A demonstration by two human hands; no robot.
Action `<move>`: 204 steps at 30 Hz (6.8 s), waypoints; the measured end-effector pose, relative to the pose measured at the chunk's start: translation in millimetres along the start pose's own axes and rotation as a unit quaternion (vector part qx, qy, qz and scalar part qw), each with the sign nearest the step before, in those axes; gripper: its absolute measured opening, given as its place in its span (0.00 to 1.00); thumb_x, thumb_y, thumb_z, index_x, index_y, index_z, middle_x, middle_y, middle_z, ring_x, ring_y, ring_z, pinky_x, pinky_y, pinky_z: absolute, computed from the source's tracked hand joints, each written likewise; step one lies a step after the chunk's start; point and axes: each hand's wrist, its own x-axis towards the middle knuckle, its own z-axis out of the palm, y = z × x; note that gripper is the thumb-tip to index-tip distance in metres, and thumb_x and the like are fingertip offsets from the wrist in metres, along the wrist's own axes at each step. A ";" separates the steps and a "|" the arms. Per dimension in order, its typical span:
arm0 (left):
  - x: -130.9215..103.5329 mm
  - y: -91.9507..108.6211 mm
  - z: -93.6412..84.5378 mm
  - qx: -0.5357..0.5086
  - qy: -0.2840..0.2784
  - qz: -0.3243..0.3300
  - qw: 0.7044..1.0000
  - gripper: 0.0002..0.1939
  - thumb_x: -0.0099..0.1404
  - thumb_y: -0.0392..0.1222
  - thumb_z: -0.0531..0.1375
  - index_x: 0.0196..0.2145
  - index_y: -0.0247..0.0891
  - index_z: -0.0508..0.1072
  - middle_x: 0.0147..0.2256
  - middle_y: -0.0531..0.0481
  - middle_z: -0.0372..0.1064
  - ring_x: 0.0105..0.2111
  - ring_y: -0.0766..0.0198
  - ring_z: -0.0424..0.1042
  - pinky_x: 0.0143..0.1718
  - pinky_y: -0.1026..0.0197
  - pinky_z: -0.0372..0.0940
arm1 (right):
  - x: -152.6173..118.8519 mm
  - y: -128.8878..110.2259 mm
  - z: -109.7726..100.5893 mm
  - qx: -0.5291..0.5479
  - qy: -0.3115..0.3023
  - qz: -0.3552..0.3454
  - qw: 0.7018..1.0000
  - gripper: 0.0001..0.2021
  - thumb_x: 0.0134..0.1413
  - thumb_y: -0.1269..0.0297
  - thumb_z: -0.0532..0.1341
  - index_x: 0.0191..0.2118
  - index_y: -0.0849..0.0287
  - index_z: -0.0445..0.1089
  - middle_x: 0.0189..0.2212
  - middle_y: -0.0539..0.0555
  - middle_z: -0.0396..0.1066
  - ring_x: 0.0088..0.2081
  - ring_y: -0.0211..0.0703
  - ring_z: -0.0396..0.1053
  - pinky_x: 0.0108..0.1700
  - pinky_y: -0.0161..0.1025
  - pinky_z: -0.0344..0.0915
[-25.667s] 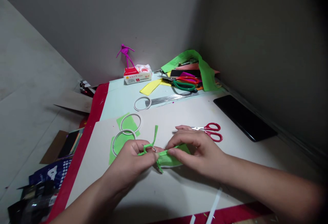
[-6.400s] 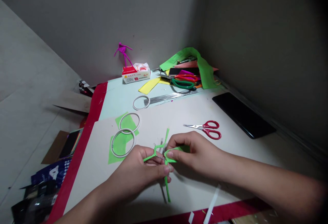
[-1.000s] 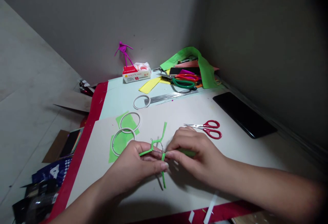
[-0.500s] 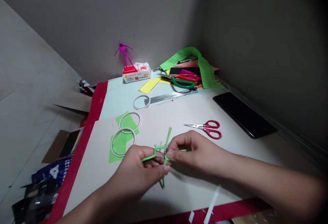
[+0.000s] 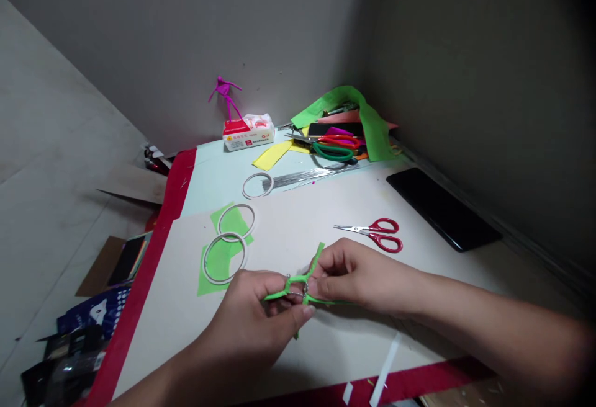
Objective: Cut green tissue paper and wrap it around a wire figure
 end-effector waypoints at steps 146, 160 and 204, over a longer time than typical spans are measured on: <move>19.4 -18.0 -6.9 -0.366 -0.104 0.012 0.925 0.07 0.51 0.32 0.57 0.17 0.34 0.70 0.19 0.53 0.59 0.24 0.65 0.59 0.31 0.60 0.56 | -7.1 7.6 12.3 -0.340 0.137 -0.351 0.862 0.02 0.57 0.69 0.61 0.33 0.59 0.71 0.29 0.48 0.67 0.33 0.35 0.64 0.41 0.41 0.49; 23.6 -11.7 -4.1 -0.416 -0.089 -0.019 0.905 0.08 0.46 0.33 0.57 0.15 0.35 0.73 0.21 0.49 0.66 0.26 0.63 0.61 0.30 0.61 0.56 | -5.4 10.3 11.8 -0.351 0.151 -0.399 0.833 0.04 0.58 0.68 0.61 0.35 0.57 0.73 0.30 0.49 0.69 0.33 0.35 0.65 0.41 0.42 0.48; 22.4 -20.1 -1.7 -0.303 -0.095 -0.009 0.948 0.08 0.50 0.34 0.55 0.15 0.36 0.65 0.22 0.52 0.59 0.25 0.65 0.56 0.29 0.60 0.51 | -2.7 12.5 11.2 -0.310 0.094 -0.308 0.895 0.04 0.54 0.74 0.61 0.31 0.59 0.68 0.29 0.47 0.65 0.32 0.35 0.63 0.44 0.42 0.52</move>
